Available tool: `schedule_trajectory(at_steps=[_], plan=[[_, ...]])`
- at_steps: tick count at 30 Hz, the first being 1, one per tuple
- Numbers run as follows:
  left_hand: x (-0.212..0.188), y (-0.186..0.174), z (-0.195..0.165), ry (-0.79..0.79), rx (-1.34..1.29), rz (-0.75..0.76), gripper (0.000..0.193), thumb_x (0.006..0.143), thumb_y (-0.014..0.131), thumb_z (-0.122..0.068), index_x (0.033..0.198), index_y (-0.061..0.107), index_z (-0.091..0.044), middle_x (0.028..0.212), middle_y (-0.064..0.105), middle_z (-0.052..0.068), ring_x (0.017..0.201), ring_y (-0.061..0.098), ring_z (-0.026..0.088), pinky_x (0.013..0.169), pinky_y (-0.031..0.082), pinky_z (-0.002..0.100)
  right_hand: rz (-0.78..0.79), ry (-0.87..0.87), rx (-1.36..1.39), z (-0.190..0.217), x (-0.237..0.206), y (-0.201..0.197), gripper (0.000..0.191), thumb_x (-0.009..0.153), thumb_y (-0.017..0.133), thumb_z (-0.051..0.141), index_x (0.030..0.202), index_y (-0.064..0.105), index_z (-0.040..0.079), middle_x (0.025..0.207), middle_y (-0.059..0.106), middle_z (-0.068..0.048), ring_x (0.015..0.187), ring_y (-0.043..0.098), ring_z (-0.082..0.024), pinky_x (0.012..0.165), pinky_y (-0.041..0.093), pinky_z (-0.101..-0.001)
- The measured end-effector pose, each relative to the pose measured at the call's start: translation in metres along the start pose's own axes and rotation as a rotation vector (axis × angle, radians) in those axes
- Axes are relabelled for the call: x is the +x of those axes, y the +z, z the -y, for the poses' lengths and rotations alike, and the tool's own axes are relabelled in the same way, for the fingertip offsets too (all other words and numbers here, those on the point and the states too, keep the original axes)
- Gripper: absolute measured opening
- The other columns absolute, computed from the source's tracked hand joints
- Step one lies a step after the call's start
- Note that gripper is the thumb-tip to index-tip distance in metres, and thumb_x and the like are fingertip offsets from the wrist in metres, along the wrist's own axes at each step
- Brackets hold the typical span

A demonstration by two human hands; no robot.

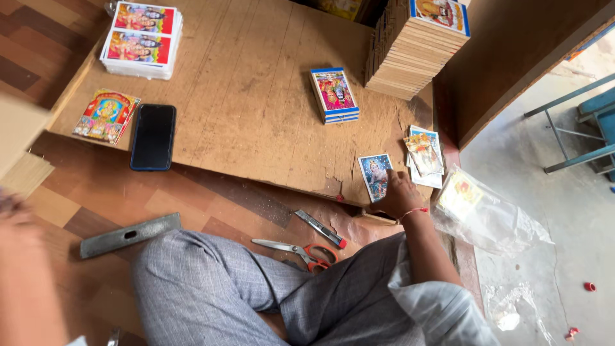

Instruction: The person sits on the floor at a low wooden board and attaches blue paper border strips around small printed deity picture cards, pressing the strips down by hand and stacking the finished cards. They then handle smaller yellow-backed cards, fitting border pieces onto them and setting completed ones aside.

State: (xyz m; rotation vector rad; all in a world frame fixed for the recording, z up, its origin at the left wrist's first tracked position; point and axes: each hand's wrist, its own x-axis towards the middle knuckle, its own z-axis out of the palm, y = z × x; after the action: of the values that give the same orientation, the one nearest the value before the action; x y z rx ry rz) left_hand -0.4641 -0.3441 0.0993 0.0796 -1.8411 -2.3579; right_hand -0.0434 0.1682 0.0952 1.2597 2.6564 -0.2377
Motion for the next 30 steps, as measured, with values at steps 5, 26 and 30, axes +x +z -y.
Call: schedule_trajectory(at_steps=[5,26,30], plan=[[-0.065,0.083,0.034,-0.458,-0.392,0.362,0.018,0.098,0.077,-0.021,0.097,0.061,-0.013,0.074,0.055,-0.002,0.062,0.056,0.011,0.059,0.047,0.026,0.009,0.008,0.057,-0.011,0.009,0.017,0.083,0.058,0.096,0.034,0.129,0.061,0.009,0.118,0.067,-0.019,0.111,0.066,-0.037,0.095,0.054,-0.0422],[-0.219,0.176,0.107,-0.475,0.145,0.348,0.027,0.094,0.073,-0.028,0.102,0.072,-0.002,0.073,0.064,0.003,0.059,0.059,0.012,0.050,0.047,0.024,-1.285,0.146,1.247,-0.063,0.020,-0.014,0.018,0.095,0.069,0.012,0.103,0.079,-0.001,0.093,0.078,-0.005,0.084,0.068,-0.010,0.078,0.056,-0.0243],[-0.227,0.181,0.101,-0.170,0.212,0.455,0.027,0.094,0.070,-0.022,0.110,0.073,-0.001,0.085,0.071,0.003,0.074,0.065,0.012,0.063,0.051,0.026,-1.401,0.215,1.045,-0.105,0.046,-0.009,0.015,0.093,0.072,0.011,0.101,0.078,0.000,0.094,0.078,-0.008,0.083,0.070,-0.015,0.076,0.056,-0.0279]])
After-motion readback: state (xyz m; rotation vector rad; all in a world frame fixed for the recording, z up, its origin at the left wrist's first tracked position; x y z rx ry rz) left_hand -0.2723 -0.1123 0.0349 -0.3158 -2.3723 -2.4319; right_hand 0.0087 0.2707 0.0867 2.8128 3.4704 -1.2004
